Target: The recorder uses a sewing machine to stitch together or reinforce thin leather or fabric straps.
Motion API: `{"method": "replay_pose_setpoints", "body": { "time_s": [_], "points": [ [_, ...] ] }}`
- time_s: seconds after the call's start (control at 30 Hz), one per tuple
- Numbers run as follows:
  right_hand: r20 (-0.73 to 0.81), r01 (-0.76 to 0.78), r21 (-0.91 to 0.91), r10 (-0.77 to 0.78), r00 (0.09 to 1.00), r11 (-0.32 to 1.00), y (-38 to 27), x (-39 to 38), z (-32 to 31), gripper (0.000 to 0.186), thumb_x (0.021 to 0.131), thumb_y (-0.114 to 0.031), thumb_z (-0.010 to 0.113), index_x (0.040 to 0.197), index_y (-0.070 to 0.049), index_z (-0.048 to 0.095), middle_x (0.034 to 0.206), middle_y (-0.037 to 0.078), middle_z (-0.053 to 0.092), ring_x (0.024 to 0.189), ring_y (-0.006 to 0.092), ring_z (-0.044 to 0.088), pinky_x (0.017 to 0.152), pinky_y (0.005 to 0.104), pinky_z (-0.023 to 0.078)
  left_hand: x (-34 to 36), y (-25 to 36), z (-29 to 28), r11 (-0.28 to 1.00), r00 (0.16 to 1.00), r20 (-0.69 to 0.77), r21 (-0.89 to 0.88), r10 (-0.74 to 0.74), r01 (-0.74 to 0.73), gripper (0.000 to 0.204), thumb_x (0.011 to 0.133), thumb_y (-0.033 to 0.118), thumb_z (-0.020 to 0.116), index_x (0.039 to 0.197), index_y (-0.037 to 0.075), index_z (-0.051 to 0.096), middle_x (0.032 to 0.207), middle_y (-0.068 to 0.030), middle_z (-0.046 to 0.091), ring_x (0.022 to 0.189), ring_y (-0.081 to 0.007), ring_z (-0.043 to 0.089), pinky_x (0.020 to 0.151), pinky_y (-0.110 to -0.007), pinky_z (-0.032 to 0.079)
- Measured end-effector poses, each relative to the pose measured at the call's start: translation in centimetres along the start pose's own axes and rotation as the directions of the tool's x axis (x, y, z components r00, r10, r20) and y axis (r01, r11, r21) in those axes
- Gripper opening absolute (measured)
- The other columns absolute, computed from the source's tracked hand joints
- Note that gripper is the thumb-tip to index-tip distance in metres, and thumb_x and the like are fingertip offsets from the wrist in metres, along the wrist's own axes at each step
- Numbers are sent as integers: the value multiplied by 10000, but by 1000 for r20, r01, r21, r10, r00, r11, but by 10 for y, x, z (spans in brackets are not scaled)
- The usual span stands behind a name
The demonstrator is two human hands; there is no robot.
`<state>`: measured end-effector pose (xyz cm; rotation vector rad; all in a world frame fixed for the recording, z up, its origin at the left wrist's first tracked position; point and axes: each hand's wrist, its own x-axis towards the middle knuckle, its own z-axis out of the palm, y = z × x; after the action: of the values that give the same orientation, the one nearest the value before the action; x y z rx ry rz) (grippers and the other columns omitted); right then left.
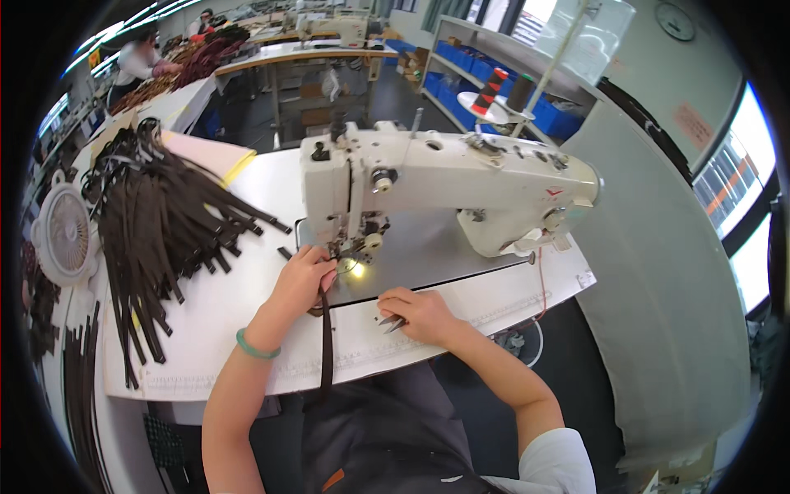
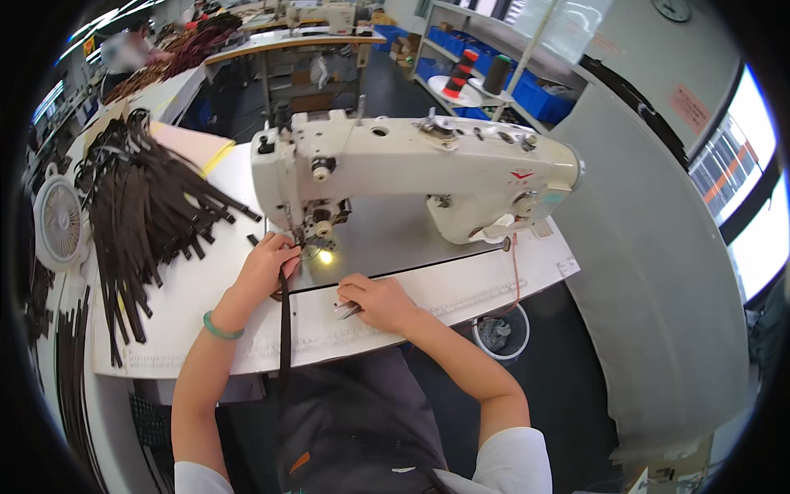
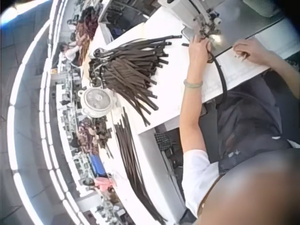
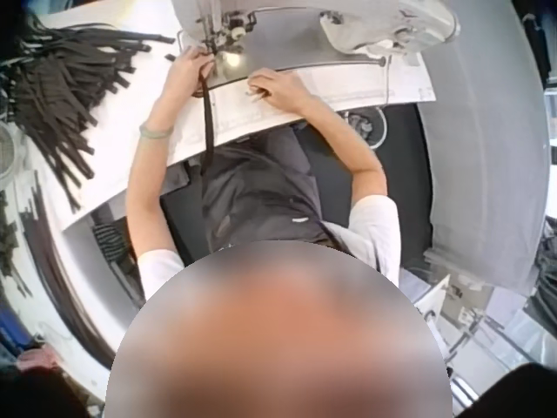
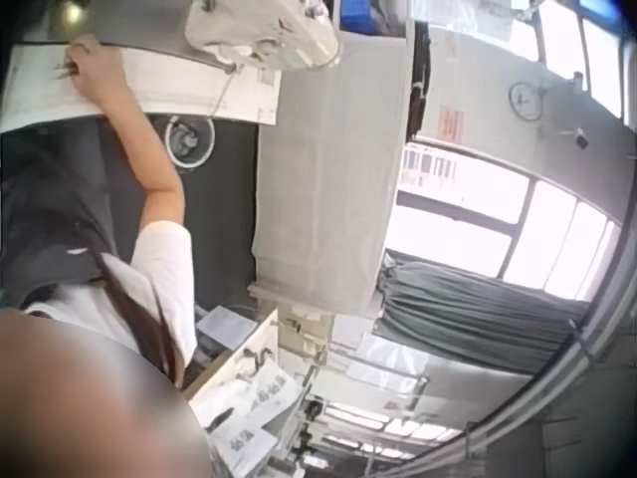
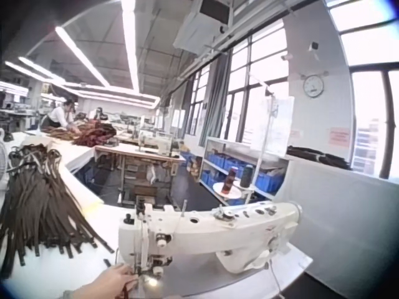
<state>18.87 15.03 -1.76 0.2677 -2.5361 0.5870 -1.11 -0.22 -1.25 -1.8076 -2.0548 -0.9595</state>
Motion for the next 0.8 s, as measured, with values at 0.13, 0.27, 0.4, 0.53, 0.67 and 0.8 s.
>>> {"method": "replay_pose_setpoints", "body": {
  "time_s": [0.13, 0.27, 0.4, 0.53, 0.67, 0.8],
  "points": [
    [-45, -24, -65, 21, 999, 998, 1, 2, -4, 182, 695, -21, 622, 858, -100, 621, 936, 0, 605, 684, 204, 608, 560, 309, 491, 4, -3, 5, 999, 1000, -18, -32, 11, -12, 149, 719, 30, 648, 867, 16, 658, 873, -114, 576, 811, -286, 541, 682, -346, 480],
    [-75, -60, -33, 57, 996, 998, -3, 6, -18, 175, 699, 0, 639, 859, -70, 629, 904, 37, 624, 672, 206, 618, 551, 292, 500, 9, -30, 10, 980, 999, -34, -199, -35, 27, 150, 693, 41, 677, 837, 6, 656, 848, -122, 587, 788, -284, 555, 671, -350, 480],
    [-155, -151, -32, 145, 977, 988, -8, 2, -36, 205, 703, 33, 650, 890, -49, 636, 901, 67, 628, 661, 205, 623, 541, 278, 502, 18, -45, 5, 979, 991, -21, -158, -132, 127, 203, 669, 88, 696, 854, 13, 657, 880, -101, 616, 883, -293, 525, 781, -358, 468],
    [-309, -244, -62, 214, 927, 968, 4, -11, -57, 178, 748, 15, 646, 914, -49, 642, 903, 74, 627, 613, 141, 578, 475, 230, 433, 23, -56, 4, 990, 990, 136, -125, -42, 59, 299, 657, 132, 719, 930, 22, 664, 974, -79, 642, 931, -284, 511, 823, -358, 461],
    [-631, -451, 129, 424, 650, 883, 50, -32, -103, 157, 858, -87, 582, 1006, -53, 625, 902, 9, 615, 633, 50, 482, 515, 169, 355, 26, -51, 2, 996, 992, 123, -82, -7, 17, 297, 649, 143, 716, 920, 27, 674, 969, -66, 654, 922, -281, 519, 819, -351, 466],
    [-870, -373, 264, 387, 307, 890, 103, -28, -182, 235, 892, -112, 524, 1101, -13, 565, 922, 41, 595, 680, 37, 478, 519, 167, 325, 25, -52, 3, 997, 995, 97, -75, 10, -3, 281, 655, 147, 706, 909, 31, 678, 957, -64, 656, 904, -280, 521, 808, -348, 471]
  ]
}}
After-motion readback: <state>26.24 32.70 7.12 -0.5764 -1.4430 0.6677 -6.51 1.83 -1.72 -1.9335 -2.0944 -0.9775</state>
